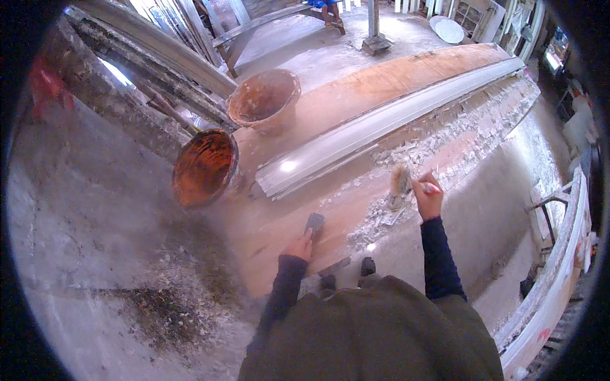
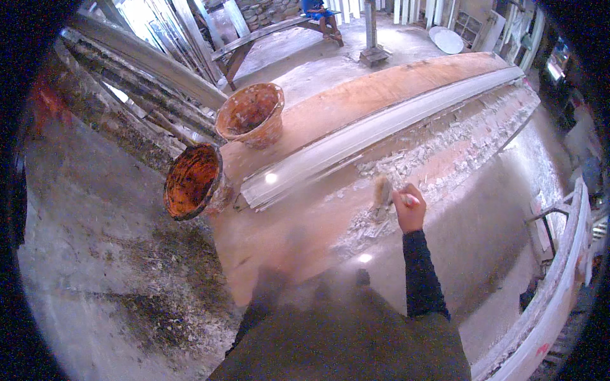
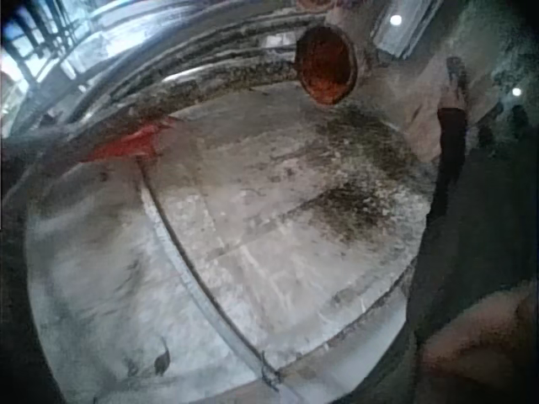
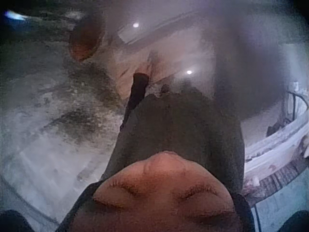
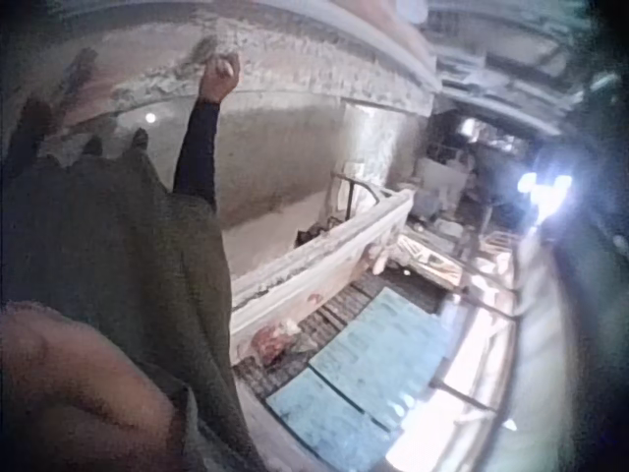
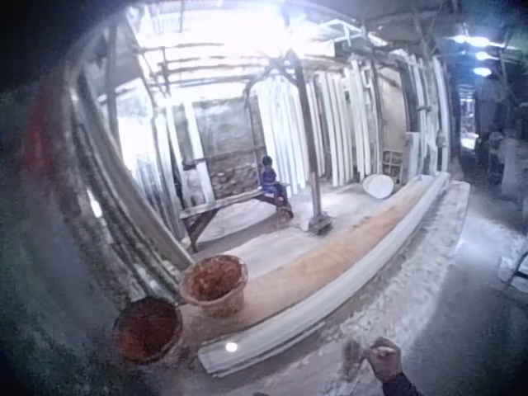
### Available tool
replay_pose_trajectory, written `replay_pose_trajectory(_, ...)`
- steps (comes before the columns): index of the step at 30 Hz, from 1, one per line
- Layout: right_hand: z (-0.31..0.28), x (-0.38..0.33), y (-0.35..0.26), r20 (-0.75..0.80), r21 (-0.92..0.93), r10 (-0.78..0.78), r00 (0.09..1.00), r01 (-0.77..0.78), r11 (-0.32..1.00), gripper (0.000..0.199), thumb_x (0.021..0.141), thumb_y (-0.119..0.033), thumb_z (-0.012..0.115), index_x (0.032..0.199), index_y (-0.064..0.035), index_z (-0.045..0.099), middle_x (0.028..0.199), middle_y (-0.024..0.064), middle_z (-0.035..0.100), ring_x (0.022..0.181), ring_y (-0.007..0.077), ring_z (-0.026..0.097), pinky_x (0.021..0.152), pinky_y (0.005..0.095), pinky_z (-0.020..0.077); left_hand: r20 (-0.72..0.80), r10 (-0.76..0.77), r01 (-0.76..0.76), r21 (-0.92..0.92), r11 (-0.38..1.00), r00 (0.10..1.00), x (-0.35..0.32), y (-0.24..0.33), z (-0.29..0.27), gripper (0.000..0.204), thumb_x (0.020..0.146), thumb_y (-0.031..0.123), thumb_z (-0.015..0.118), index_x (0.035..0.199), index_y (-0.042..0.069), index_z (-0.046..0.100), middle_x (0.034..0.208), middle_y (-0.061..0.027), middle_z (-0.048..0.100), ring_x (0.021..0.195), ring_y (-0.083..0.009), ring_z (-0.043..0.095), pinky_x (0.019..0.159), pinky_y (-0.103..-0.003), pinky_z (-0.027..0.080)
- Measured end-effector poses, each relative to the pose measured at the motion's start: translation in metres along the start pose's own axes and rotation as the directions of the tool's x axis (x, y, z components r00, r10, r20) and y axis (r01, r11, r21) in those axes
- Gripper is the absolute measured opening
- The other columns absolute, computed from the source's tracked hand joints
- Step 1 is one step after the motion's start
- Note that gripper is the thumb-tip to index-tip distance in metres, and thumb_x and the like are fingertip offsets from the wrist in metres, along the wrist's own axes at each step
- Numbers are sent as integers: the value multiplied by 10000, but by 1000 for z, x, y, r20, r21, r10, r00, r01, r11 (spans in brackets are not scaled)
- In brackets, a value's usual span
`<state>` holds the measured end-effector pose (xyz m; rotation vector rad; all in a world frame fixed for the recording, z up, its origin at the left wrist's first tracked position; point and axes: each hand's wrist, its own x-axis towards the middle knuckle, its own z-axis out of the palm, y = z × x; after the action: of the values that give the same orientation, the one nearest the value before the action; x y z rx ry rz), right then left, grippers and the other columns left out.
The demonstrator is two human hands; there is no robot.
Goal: The person uses a brush and a scraper to remove debris and residue from a large flat surface in a workshop. They repeatedly scrape and sweep the material into a pile while standing over the work area.
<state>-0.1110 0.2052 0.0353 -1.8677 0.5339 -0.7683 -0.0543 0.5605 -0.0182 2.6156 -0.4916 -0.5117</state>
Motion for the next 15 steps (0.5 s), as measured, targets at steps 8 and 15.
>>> replay_pose_trajectory(8, -43, -22, 16, 24, 31, 113, 993, -113, 993, 160, 752, -100, 629, 675, -24, 512, 626, 24, 514, 601, 91, 476, 559, 242, 393, 48, -134, 122, 195, 973, 990, 42, 38, 19, 381, 852, 258, 393, 1223, 189, 442, 972, -216, 547, 826, -373, 562, 716, -455, 456)
replay_pose_trajectory(15, -34, -16, -6, 137, 63, 48, 989, -57, 996, 128, 734, -72, 646, 703, -11, 537, 645, 55, 535, 603, 131, 519, 565, 259, 409, 90, -132, 110, 215, 970, 987, 38, 17, 49, 362, 864, 254, 360, 1198, 166, 465, 886, -221, 574, 830, -370, 568, 715, -455, 455)
